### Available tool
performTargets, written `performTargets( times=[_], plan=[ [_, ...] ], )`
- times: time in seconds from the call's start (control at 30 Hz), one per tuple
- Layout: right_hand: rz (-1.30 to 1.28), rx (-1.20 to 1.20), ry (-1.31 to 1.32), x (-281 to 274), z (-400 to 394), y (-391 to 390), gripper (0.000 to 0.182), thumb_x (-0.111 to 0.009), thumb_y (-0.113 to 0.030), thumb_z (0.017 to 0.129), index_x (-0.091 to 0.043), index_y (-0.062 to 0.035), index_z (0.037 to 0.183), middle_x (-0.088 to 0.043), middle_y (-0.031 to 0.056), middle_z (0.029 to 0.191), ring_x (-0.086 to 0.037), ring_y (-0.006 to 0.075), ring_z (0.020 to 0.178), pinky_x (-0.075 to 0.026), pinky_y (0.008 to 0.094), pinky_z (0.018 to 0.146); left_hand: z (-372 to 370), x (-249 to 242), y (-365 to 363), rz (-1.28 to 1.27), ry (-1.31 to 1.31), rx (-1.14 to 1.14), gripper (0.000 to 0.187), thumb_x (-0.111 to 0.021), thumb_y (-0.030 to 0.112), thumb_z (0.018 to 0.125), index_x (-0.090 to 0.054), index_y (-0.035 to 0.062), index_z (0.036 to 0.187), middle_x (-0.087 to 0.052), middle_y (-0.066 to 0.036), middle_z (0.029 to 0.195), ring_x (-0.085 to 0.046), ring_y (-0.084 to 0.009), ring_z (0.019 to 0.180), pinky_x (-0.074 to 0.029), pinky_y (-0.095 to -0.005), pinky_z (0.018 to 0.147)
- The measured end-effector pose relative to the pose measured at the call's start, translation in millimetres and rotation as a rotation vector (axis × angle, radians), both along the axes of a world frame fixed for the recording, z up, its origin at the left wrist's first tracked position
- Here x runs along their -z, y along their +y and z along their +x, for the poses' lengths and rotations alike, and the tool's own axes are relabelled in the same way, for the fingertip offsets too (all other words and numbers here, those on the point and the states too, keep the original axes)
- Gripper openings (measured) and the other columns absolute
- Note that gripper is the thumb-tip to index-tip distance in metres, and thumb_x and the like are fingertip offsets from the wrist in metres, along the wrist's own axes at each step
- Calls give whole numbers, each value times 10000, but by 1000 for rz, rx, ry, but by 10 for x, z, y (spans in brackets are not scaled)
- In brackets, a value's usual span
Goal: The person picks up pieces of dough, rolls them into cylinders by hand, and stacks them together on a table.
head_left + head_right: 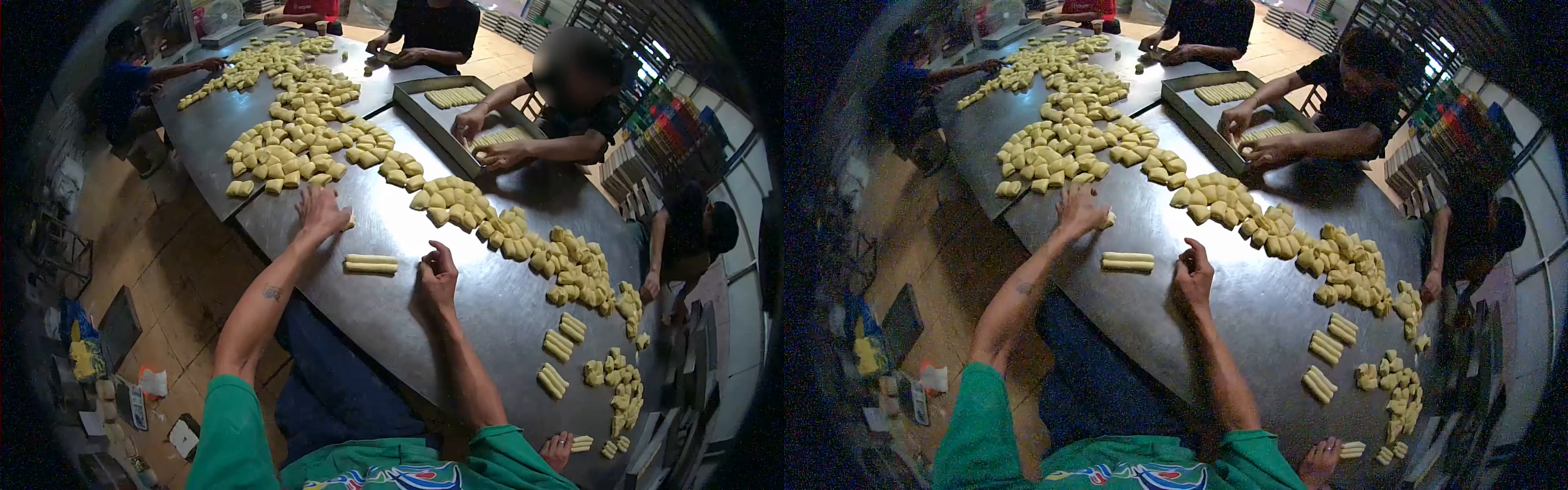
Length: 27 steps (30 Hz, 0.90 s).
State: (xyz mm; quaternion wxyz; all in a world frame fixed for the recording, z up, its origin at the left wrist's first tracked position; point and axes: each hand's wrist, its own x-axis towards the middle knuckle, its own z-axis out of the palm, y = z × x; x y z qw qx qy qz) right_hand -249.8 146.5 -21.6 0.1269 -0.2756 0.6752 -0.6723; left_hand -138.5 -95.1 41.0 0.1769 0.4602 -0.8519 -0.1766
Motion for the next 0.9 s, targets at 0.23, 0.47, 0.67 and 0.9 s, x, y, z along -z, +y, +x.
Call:
performTargets(
  times=[0.23, 0.47, 0.67, 0.9],
  plan=[
    [-32, 19, 83, 193, -74, -48, 424, -510, 89, 810, -491, -19, 1220, -576, 54, 793, -562, 137, 705, -479, 278, 664, -914, 297, 236, 137, 155, 408, 420, -662, 357, 809, -670, -11, 1011, -596, -258, 1067, -527, -399, 1079, -431, -467, 948],
    [40, 41, 208, 105, -104, -32, 477, -530, 47, 812, -440, -9, 1277, -607, 81, 813, -601, 169, 729, -505, 286, 706, -1718, 408, 458, 227, 158, 277, 358, -640, 289, 814, -659, -37, 962, -611, -259, 1058, -528, -409, 1095, -448, -466, 935],
    [-24, -34, -22, -49, -28, -23, 583, -554, 20, 837, -321, -9, 1371, -640, 95, 858, -621, 163, 743, -518, 287, 718, -1438, 249, 358, 616, 359, 179, 166, -678, 154, 636, -628, -4, 616, -650, -134, 634, -638, -244, 585, -511, -356, 573],
    [29, 18, 15, -62, 31, -33, 458, -470, 53, 864, -327, 12, 1298, -549, 62, 849, -543, 129, 686, -479, 271, 623, -420, 37, 105, 689, 410, 117, 464, -727, 181, 664, -541, 18, 1055, -651, -83, 814, -591, -137, 661, -473, -276, 550]
  ],
)
